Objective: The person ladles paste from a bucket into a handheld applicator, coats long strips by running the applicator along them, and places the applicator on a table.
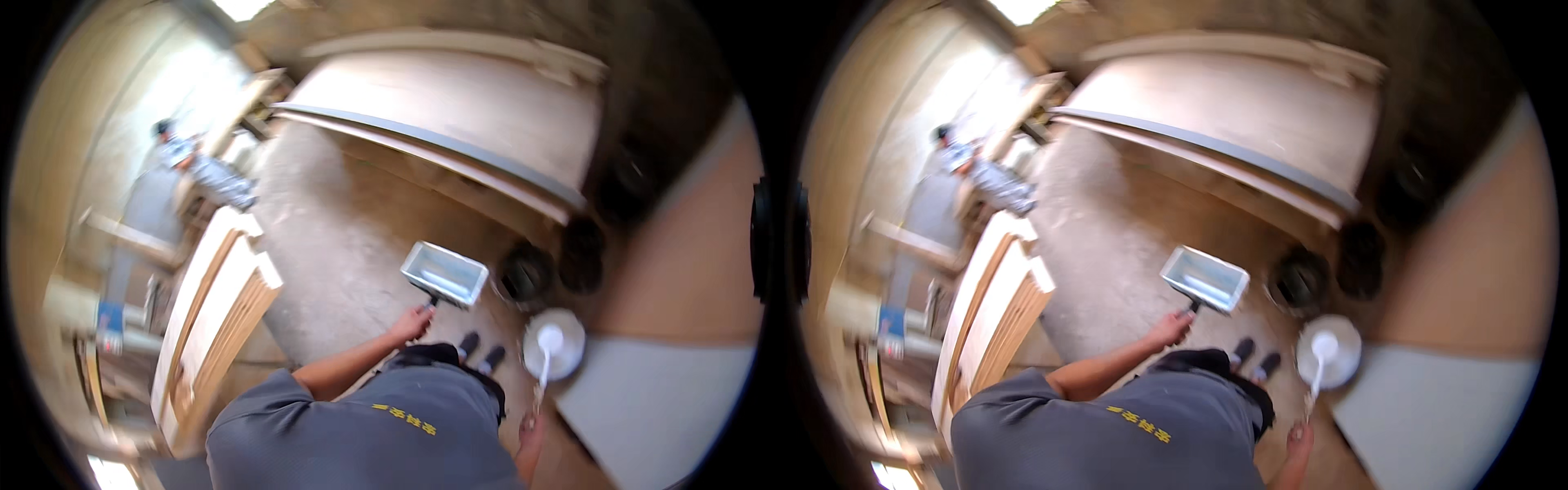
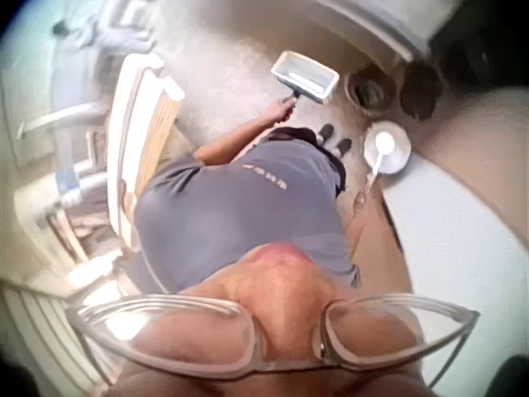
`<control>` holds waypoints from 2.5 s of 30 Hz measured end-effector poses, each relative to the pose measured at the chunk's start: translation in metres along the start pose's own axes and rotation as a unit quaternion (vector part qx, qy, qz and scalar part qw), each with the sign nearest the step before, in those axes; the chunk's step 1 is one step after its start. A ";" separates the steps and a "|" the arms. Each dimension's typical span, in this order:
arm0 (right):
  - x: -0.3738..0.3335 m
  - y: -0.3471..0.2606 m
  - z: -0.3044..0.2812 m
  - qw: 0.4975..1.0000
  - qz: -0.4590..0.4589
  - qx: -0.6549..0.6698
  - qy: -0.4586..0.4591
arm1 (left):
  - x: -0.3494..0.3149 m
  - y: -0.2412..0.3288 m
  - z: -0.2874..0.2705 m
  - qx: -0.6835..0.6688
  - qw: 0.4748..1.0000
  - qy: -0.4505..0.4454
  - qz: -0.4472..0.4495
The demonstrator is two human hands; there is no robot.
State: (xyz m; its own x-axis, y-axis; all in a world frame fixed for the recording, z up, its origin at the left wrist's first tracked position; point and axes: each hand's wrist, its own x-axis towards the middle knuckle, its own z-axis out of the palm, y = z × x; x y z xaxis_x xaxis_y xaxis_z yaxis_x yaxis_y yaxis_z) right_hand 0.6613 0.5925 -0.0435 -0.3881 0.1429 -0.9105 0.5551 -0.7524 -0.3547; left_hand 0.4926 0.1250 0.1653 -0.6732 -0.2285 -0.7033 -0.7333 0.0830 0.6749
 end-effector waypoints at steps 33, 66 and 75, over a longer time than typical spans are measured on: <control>-0.411 -0.042 0.130 0.990 -0.139 -0.010 -0.005 | 0.165 0.055 0.245 0.442 0.806 -0.013 0.393; -0.412 -0.039 0.147 0.975 -0.211 -0.066 0.019 | 0.165 -0.037 0.341 0.065 0.869 -0.487 0.067; -0.408 -0.012 0.150 0.948 -0.260 -0.141 0.114 | 0.122 -0.002 0.346 0.001 0.875 -0.478 0.072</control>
State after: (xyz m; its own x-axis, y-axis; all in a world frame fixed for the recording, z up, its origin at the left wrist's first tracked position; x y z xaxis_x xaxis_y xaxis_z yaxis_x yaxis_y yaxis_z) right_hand 0.7027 0.4474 0.3642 -0.5116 0.6072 -0.6080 0.5197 -0.3448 -0.7817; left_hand 0.3789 0.4325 0.0005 -0.5305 0.7012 -0.4764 -0.6332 0.0459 0.7726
